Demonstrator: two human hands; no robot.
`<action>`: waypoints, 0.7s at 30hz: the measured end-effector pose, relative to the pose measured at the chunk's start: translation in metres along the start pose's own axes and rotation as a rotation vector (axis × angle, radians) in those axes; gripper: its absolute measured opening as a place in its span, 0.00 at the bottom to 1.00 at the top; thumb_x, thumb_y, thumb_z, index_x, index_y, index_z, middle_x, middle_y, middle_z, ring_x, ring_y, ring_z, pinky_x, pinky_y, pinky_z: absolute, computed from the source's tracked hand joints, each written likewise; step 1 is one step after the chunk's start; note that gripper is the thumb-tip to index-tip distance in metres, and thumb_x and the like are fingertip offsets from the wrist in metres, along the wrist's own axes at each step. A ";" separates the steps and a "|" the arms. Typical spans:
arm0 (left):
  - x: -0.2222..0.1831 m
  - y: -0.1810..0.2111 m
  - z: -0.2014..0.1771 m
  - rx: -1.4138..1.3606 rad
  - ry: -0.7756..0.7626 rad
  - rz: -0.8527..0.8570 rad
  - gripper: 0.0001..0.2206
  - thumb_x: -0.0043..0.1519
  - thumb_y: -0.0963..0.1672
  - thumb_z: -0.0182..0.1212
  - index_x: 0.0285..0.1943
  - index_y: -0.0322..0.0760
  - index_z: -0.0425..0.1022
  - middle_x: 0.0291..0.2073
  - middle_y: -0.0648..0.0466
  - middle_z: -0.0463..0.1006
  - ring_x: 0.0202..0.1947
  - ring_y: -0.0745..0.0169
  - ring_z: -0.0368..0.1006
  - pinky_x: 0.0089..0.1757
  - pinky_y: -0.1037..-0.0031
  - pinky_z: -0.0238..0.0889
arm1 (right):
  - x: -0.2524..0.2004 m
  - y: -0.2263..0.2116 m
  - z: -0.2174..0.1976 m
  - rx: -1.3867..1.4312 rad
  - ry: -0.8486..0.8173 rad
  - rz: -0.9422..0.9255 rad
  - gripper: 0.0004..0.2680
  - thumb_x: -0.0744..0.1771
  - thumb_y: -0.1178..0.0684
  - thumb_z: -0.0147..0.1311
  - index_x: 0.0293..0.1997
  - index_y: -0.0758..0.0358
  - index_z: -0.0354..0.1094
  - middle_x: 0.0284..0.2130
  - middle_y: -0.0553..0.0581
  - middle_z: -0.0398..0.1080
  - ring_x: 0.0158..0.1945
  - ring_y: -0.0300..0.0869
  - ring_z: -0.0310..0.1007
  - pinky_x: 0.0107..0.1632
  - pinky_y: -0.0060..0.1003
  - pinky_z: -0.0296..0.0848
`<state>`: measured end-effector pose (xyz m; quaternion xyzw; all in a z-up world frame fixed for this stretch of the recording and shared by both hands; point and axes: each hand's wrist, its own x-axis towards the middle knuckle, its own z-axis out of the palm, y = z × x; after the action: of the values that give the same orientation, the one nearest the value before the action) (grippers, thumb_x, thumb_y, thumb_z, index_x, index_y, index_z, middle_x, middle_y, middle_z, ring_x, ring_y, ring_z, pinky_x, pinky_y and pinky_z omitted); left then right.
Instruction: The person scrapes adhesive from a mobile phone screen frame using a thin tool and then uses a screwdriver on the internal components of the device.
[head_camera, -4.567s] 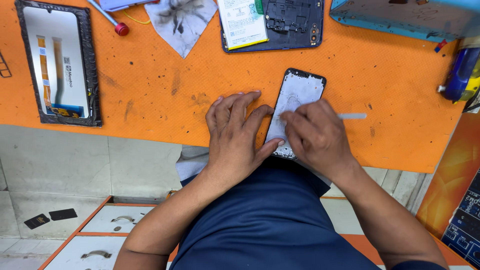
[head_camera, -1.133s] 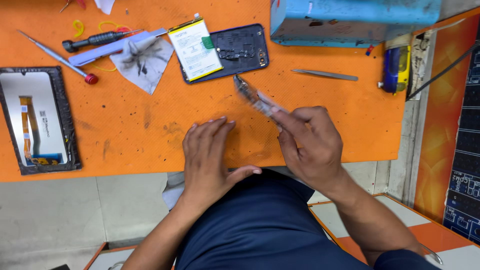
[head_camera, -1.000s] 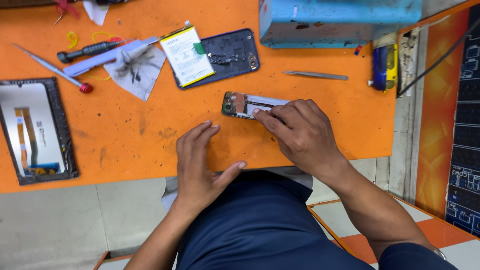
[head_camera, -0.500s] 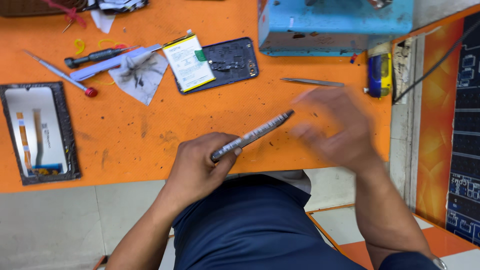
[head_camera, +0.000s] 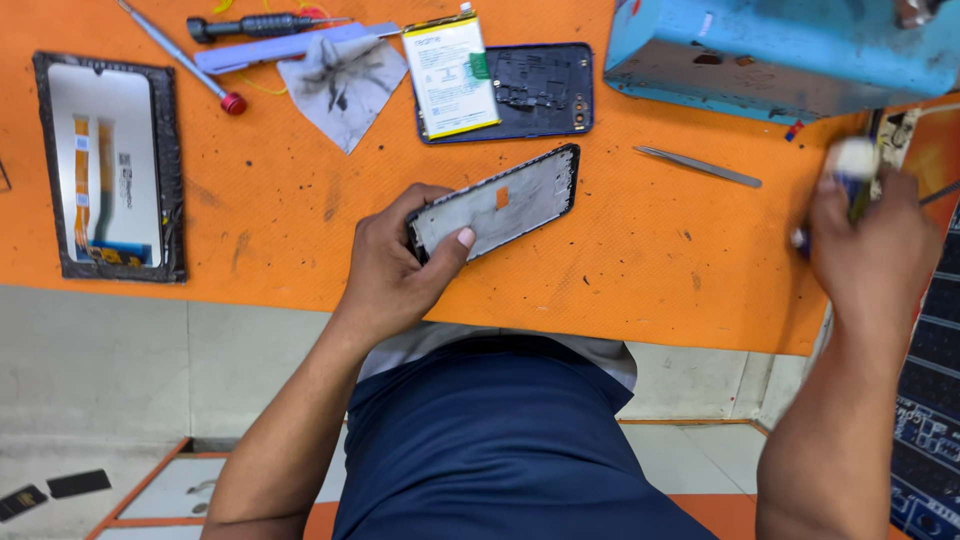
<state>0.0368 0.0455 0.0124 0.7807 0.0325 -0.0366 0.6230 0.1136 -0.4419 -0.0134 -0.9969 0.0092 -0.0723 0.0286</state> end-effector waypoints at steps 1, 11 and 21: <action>0.000 -0.003 -0.001 -0.004 0.012 -0.009 0.09 0.64 0.43 0.65 0.48 0.32 0.75 0.24 0.57 0.78 0.24 0.75 0.71 0.29 0.80 0.64 | -0.017 0.007 -0.005 0.227 -0.057 0.078 0.12 0.70 0.52 0.57 0.54 0.74 0.68 0.40 0.69 0.74 0.43 0.61 0.73 0.47 0.52 0.70; 0.008 -0.018 -0.008 -0.149 0.027 0.008 0.09 0.67 0.41 0.61 0.54 0.33 0.72 0.26 0.58 0.75 0.22 0.75 0.70 0.28 0.80 0.63 | -0.122 -0.047 -0.056 1.911 -0.562 0.398 0.21 0.68 0.49 0.56 0.63 0.79 0.61 0.39 0.74 0.73 0.35 0.51 0.73 0.41 0.47 0.72; 0.001 -0.032 -0.010 -0.137 0.106 0.108 0.18 0.65 0.39 0.62 0.63 0.33 0.65 0.47 0.54 0.76 0.45 0.72 0.71 0.47 0.79 0.66 | -0.101 -0.141 -0.037 1.198 -0.841 0.082 0.25 0.66 0.57 0.51 0.74 0.69 0.54 0.43 0.65 0.72 0.33 0.40 0.70 0.36 0.35 0.72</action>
<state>0.0351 0.0625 -0.0164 0.7377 0.0257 0.0410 0.6734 0.0107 -0.3014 0.0169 -0.7526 -0.0062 0.3249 0.5726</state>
